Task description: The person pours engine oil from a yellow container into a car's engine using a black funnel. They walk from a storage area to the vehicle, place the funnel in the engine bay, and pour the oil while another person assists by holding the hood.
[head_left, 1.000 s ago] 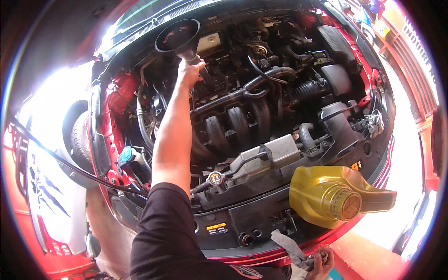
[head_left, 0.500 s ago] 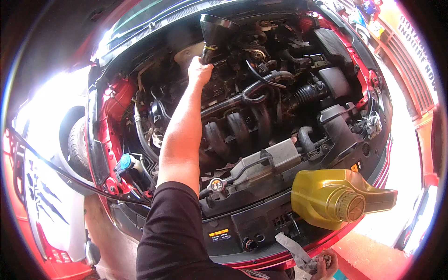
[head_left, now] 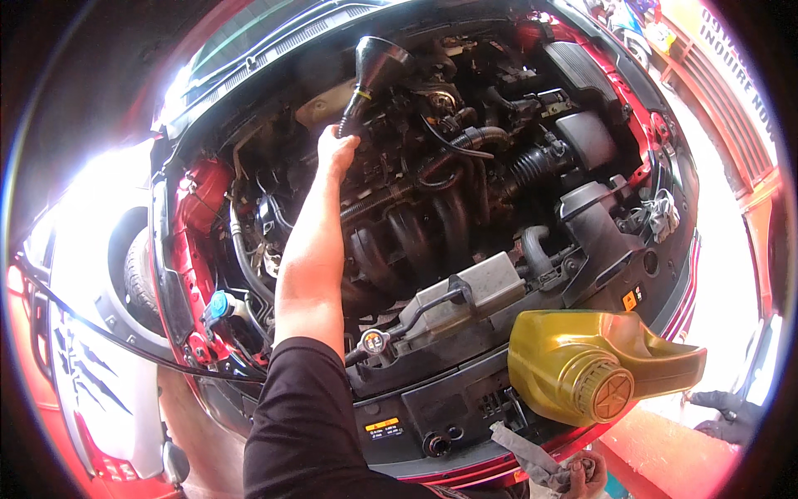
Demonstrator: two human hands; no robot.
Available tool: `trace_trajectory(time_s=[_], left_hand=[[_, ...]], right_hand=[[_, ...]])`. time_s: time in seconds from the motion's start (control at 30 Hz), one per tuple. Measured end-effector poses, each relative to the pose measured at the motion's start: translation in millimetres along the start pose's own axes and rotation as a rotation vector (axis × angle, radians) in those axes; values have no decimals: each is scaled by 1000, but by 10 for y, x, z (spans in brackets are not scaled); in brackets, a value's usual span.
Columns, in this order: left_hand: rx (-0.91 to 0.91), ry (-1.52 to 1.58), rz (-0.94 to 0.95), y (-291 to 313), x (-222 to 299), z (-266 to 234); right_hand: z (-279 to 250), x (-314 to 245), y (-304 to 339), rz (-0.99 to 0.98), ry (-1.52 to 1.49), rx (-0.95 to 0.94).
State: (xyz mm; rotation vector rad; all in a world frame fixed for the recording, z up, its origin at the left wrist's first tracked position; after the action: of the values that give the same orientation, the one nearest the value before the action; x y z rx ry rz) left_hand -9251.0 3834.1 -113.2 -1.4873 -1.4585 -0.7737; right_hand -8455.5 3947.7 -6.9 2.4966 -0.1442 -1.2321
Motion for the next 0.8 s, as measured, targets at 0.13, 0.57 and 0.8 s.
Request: trace_trajectory(time_s=[0.13,0.57,0.8], left_hand=[[73,90,-72,194,149,-173],[-194,601,-78,211,-365,-492],[-313,382,-5,180,-271,-502]], right_hand=[[24,-63,-16,-105,-23,65],[117,14,-117,-79,-142,-33],[68,221,-61,-50,-169,-14]])
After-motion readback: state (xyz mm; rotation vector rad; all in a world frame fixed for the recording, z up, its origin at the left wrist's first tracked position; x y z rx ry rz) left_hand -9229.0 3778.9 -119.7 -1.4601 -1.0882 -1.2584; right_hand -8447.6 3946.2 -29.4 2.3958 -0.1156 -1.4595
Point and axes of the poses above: each hand's wrist, its own y-axis away from the middle knuckle, its own z-axis out of the palm, x = y × z, the point moved 4 cm from there along -y, towards the middle knuckle, and after that the axes turned 15 degrees about x, right-handed, at the moved point
